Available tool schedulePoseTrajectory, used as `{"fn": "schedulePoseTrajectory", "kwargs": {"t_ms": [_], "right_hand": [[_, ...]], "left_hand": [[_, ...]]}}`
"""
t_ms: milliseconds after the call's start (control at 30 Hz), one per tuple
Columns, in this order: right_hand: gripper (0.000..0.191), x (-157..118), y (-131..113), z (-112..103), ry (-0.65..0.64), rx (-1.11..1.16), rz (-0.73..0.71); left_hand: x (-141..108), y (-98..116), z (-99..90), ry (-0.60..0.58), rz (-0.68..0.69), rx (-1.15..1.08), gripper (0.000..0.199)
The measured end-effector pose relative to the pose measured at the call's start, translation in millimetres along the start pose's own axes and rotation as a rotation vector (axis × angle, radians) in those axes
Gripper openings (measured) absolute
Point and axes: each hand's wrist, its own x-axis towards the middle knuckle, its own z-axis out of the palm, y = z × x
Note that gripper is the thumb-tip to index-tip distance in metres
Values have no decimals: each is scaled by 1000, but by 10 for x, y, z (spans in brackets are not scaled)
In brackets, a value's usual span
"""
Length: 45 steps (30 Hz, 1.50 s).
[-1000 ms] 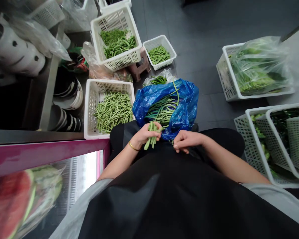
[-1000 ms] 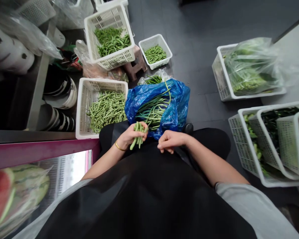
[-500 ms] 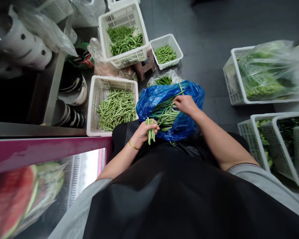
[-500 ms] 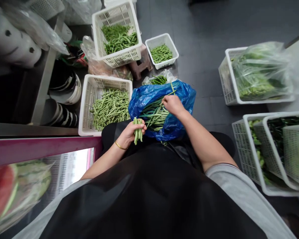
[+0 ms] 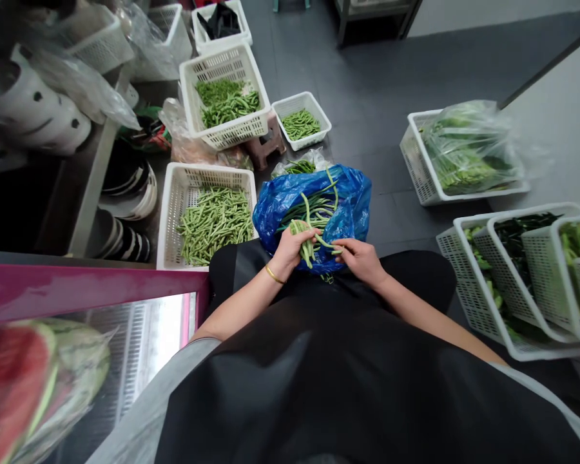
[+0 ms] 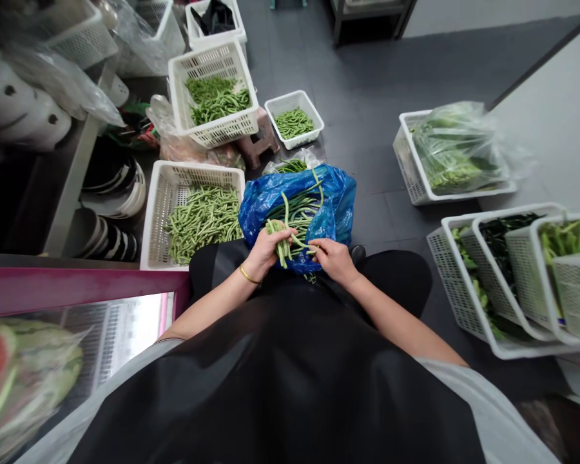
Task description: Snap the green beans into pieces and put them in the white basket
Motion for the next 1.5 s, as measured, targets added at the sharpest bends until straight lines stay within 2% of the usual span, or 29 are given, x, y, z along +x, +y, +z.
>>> {"fn": "schedulePoseTrajectory", "kwargs": {"t_ms": [100, 200, 300, 367, 433, 500, 567, 633, 700, 733, 767, 833, 900, 933, 1000, 1100, 1167, 1200, 1267, 1367, 1433, 1500], "right_hand": [[24, 9, 30, 17, -158, -438, -132], [26, -69, 16, 104, -468, -757, -165], [26, -176, 55, 84, -790, -828, -287], [24, -181, 109, -38, -842, -803, -277], [44, -101, 145, -209, -794, -701, -155], [62, 41, 116, -367, -690, -432, -26], [57, 186, -1, -454, -510, -92, 37], [42, 269, -189, -444, -282, 93, 20], [32, 250, -395, -349, -107, 45, -98], [30, 203, -483, -282, -74, -27, -191], [28, 138, -550, -210, -83, -101, -289], [25, -6, -612, -84, -189, -183, -444], [24, -109, -582, -17, -272, -141, -472], [23, -129, -544, -11, -266, -73, -425], [24, -108, -455, -38, -171, 154, -220], [31, -4, -368, -80, -47, 576, 146], [36, 40, -371, -57, -45, 781, 268], [37, 43, -390, -31, -42, 843, 290], [36, 11, -451, 30, -6, 876, 272], [29, -69, -539, 89, -15, 712, 145], [26, -84, -556, 96, -150, 609, 107], [29, -43, -526, 95, -333, 593, 169]], "left_hand": [[-137, -13, 60, -46, 163, 182, 30], [-238, -9, 80, -115, 220, 291, 29], [-263, 52, 3, -168, 177, 228, 28], [-261, 104, -81, -260, 90, 163, 27], [-270, 136, -151, -356, -21, 110, 27], [-300, 141, -181, -409, -103, 87, 27], [-338, 126, -169, -437, -149, 110, 27], [-365, 101, -138, -438, -172, 170, 27], [-368, 62, -114, -382, -183, 234, 26], [-358, 37, -112, -327, -178, 258, 25], [-342, 9, -116, -257, -163, 269, 24], [-302, -48, -144, -113, -129, 261, 20], [-272, -87, -184, -32, -138, 223, 17], [-269, -92, -202, -32, -160, 194, 16], [-295, -70, -221, -118, -209, 111, 18], [-396, 21, -187, -380, -232, -1, 24], [-452, 82, -138, -506, -233, -29, 28], [-458, 105, -117, -513, -216, -42, 29], [-414, 132, -101, -403, -140, -93, 27], [-249, 134, -167, -101, -57, -147, 23], [-147, 129, -244, 49, -58, -88, 24], [-101, 130, -307, 54, -97, 51, 24]]}}
